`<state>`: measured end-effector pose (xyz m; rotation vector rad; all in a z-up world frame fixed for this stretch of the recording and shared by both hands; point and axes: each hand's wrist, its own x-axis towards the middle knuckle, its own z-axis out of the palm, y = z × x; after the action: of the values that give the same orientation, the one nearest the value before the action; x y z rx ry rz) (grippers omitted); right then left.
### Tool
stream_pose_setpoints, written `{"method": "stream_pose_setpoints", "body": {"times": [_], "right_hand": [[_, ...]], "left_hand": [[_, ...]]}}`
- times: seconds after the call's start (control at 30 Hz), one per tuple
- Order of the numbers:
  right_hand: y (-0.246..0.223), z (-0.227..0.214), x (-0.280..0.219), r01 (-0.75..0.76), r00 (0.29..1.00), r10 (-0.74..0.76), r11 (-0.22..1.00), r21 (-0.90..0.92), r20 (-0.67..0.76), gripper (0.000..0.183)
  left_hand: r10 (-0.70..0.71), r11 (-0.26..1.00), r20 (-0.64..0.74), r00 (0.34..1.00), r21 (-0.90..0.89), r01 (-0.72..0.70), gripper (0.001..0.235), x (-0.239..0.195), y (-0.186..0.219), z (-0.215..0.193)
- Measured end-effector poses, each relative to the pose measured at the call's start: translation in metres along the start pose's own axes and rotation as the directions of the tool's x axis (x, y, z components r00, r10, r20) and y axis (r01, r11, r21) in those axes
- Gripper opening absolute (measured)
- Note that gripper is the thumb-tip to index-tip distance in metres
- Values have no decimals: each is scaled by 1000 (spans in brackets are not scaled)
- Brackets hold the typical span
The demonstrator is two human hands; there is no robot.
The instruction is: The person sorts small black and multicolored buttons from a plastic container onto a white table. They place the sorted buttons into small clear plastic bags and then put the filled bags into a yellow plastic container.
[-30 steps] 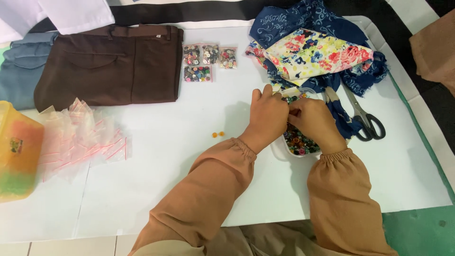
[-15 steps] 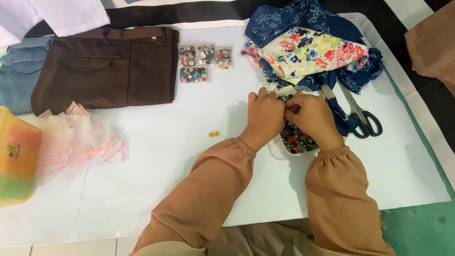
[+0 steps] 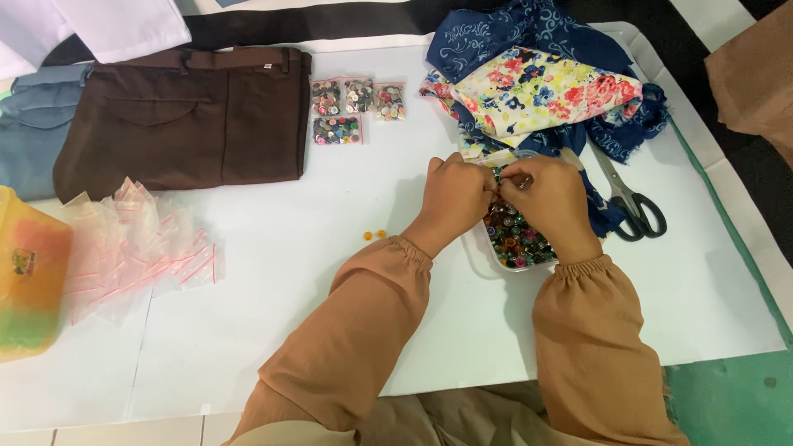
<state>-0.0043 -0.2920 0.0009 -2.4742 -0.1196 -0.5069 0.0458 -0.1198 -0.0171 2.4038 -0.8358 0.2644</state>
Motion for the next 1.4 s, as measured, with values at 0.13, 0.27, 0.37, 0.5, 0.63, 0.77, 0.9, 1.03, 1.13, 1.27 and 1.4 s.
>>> {"method": "stream_pose_setpoints", "body": {"times": [0.13, 0.27, 0.37, 0.5, 0.63, 0.77, 0.9, 1.03, 1.13, 1.27, 1.4], "right_hand": [[-1, 1, 0, 5, 1000, -5, 1000, -7, -21, 10], [-6, -1, 0, 24, 1000, -24, 1000, 6, -10, 9], [-10, -3, 0, -1, 1000, 1, 1000, 1, 8, 10], [-8, -1, 0, 0, 1000, 0, 1000, -7, 17, 11], [-8, -2, 0, -4, 999, 4, 1000, 0, 33, 14], [-9, 0, -1, 49, 998, -48, 998, 25, -34, 10], [-22, 1, -1, 114, 988, -106, 991, 69, -111, 15], [-63, 5, -6, 196, 968, -164, 967, 161, -190, 15], [-90, 18, -12, 386, 910, -349, 911, 149, -224, 17], [-108, 54, -27, 484, 873, -446, 840, 246, -196, 20], [-114, 79, -36, 385, 913, -408, 858, 341, -5, 17]], "left_hand": [[-3, 1000, 11, 1000, 11, 3, 8, -2, 6, -14], [22, 984, 34, 999, 175, -28, 7, -6, 23, -34], [11, 954, 80, 997, 299, -35, 12, -10, 35, -33], [-19, 929, 129, 991, 368, -30, 17, -14, 48, -33], [-18, 932, 75, 997, 363, -10, 14, -14, 38, -10], [40, 951, -39, 998, 309, -26, 6, -14, 26, -1], [78, 981, -160, 984, 188, -47, 4, -16, 16, -25], [57, 993, -194, 979, 116, -35, 12, -39, -11, -63], [57, 992, -205, 977, 121, -32, 13, -66, -42, -80], [-52, 989, -147, 988, 130, 72, 11, -106, -75, -98], [-175, 982, -86, 981, 56, 180, 14, -132, -96, -116]]}}
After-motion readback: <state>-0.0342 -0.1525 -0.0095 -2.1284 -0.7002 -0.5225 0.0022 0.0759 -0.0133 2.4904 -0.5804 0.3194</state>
